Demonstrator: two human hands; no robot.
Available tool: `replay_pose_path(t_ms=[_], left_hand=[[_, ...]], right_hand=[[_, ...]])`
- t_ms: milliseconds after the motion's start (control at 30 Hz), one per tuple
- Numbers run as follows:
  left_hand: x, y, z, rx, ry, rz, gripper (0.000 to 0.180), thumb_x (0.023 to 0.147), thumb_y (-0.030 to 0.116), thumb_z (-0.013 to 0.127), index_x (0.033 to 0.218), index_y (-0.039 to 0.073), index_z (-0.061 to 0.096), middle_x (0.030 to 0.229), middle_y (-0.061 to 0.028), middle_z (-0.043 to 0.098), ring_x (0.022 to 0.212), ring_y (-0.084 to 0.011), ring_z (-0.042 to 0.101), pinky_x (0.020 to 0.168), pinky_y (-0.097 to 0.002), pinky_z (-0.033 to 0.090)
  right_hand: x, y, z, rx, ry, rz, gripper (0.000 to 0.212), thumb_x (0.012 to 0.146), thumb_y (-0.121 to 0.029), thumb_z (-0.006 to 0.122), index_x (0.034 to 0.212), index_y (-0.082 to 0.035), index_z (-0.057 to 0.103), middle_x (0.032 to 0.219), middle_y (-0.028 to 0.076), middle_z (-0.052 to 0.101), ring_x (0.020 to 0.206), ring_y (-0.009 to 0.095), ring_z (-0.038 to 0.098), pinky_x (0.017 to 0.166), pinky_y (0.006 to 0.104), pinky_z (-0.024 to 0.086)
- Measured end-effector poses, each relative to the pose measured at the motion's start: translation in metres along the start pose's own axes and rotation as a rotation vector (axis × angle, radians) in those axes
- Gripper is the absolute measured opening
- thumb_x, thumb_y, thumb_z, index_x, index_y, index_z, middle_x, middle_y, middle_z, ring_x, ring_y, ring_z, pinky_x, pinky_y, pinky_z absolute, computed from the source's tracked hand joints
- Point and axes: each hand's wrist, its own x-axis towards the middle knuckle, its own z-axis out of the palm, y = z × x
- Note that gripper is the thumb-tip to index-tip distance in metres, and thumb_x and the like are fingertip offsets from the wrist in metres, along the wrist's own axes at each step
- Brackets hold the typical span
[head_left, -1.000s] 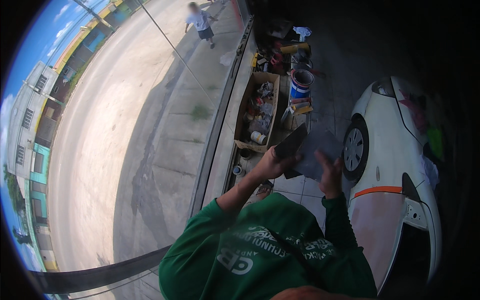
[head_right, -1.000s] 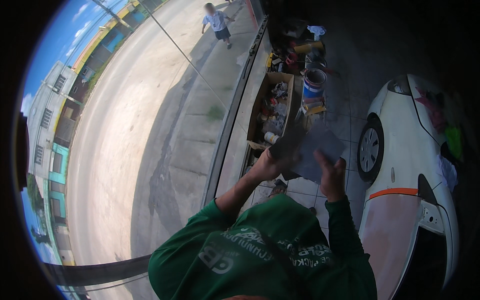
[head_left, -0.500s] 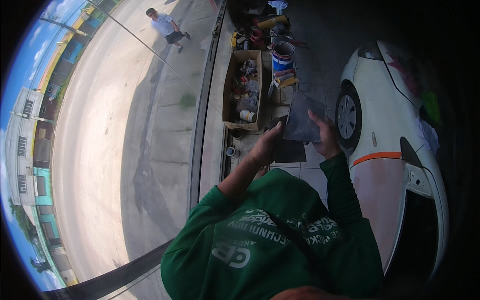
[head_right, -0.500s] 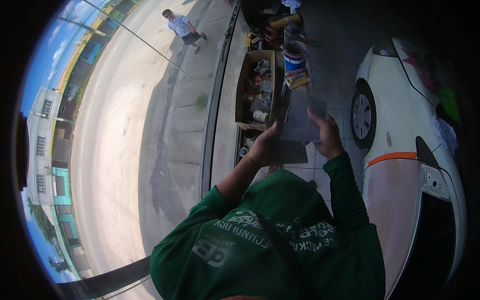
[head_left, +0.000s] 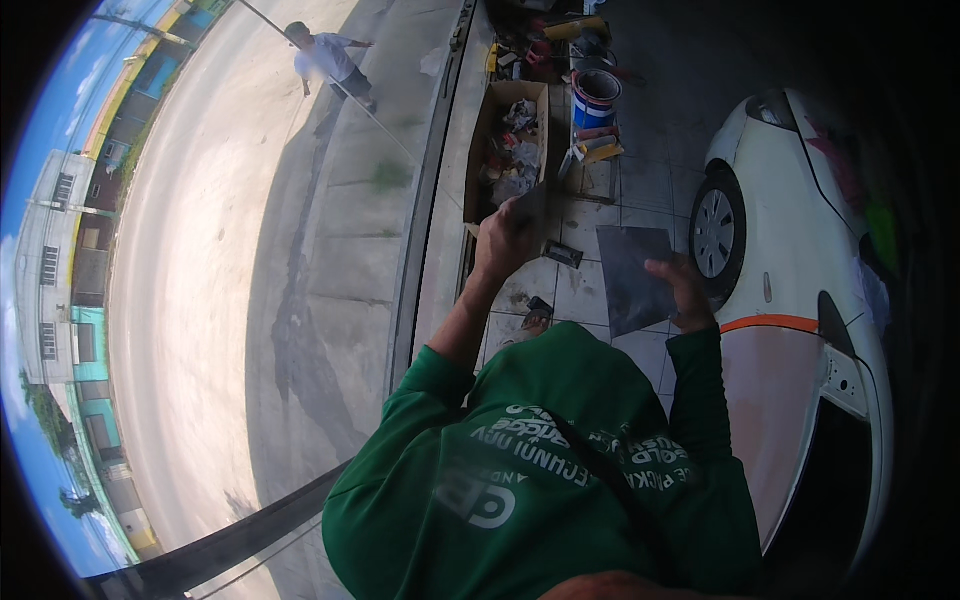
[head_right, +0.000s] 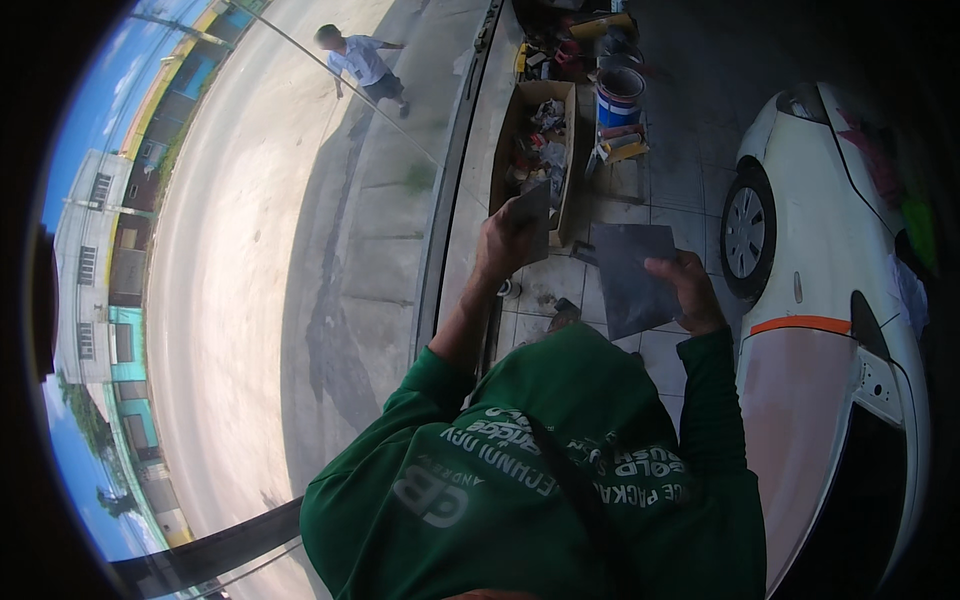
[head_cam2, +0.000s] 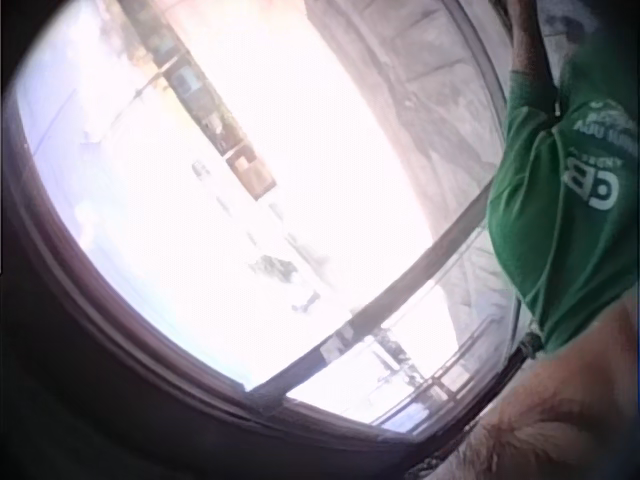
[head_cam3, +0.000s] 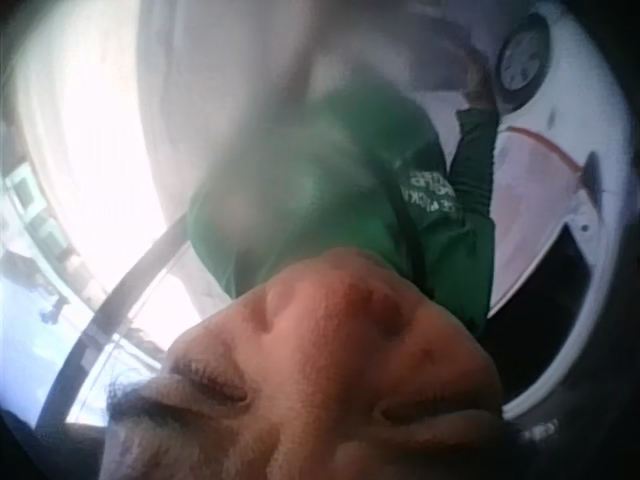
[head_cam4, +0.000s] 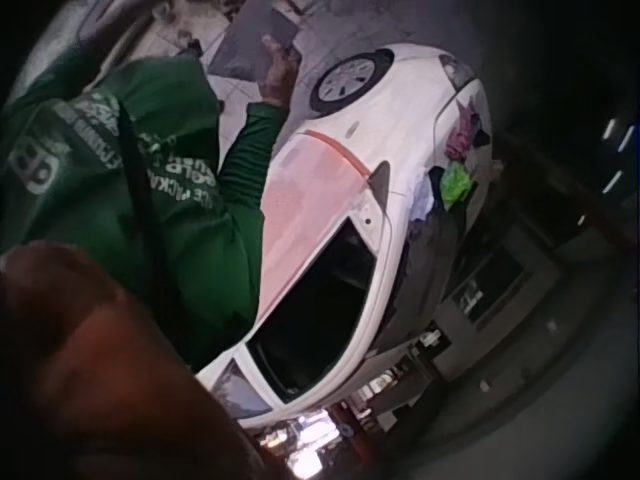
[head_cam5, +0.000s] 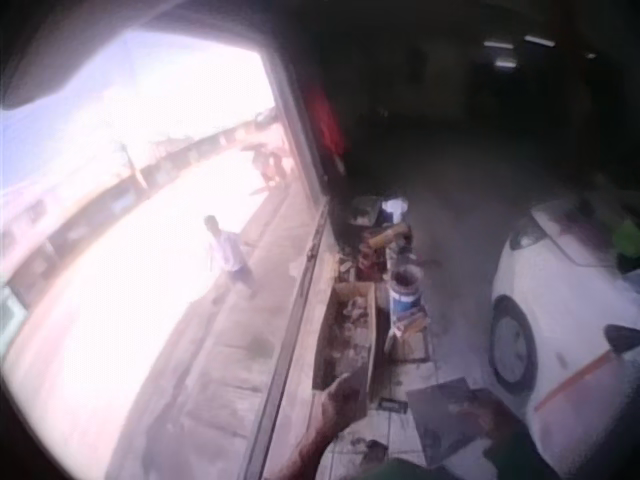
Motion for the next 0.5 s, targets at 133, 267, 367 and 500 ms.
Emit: replay_pose_path(t_ms=[133, 267, 367, 500], left_hand=[[-0.001, 0.043, -0.001, -0.613, -0.313, -0.391, 0.029, 0.086, 0.017, 0.071, 0.106, -0.004, 0.067, 0.089, -0.0080, 0.072, 0.079, -0.0144, 0.069, 0.072, -0.0321, 0.055], [0.000, 0.089, -0.011, -1.055, -0.468, -0.450, 0.048, 0.098, 0.038, 0.059, 0.124, -0.002, 0.059, 0.105, -0.0103, 0.068, 0.093, -0.0165, 0.066, 0.086, -0.0324, 0.053], [0.014, 0.105, -0.015, -1.209, -0.581, -0.485, 0.066, 0.100, 0.055, 0.045, 0.133, -0.002, 0.051, 0.121, -0.0140, 0.061, 0.112, -0.0202, 0.059, 0.099, -0.0360, 0.047], [0.040, 0.101, -0.010, -1.569, -0.775, -0.395, 0.079, 0.099, 0.063, 0.039, 0.148, 0.001, 0.035, 0.142, -0.0154, 0.044, 0.131, -0.0262, 0.045, 0.110, -0.0384, 0.037]], right_hand=[[0.011, 0.014, -0.003, 0.053, 0.345, -0.190, 0.029, 0.087, -0.020, 0.068, 0.109, -0.001, 0.068, 0.100, 0.004, 0.069, 0.092, 0.014, 0.065, 0.086, 0.0286, 0.050], [0.017, 0.022, 0.017, 0.093, 0.134, -0.150, 0.028, 0.087, -0.019, 0.070, 0.109, -0.002, 0.067, 0.100, 0.004, 0.068, 0.094, 0.015, 0.064, 0.088, 0.0299, 0.048], [0.022, 0.039, 0.012, -0.785, -0.049, -0.739, 0.031, 0.093, -0.016, 0.063, 0.119, 0.001, 0.062, 0.112, 0.008, 0.065, 0.103, 0.019, 0.061, 0.090, 0.0314, 0.048], [0.005, 0.000, 0.048, -0.260, -0.077, -0.344, 0.030, 0.099, -0.009, 0.053, 0.128, -0.001, 0.057, 0.127, 0.015, 0.058, 0.114, 0.022, 0.058, 0.098, 0.0350, 0.048]])
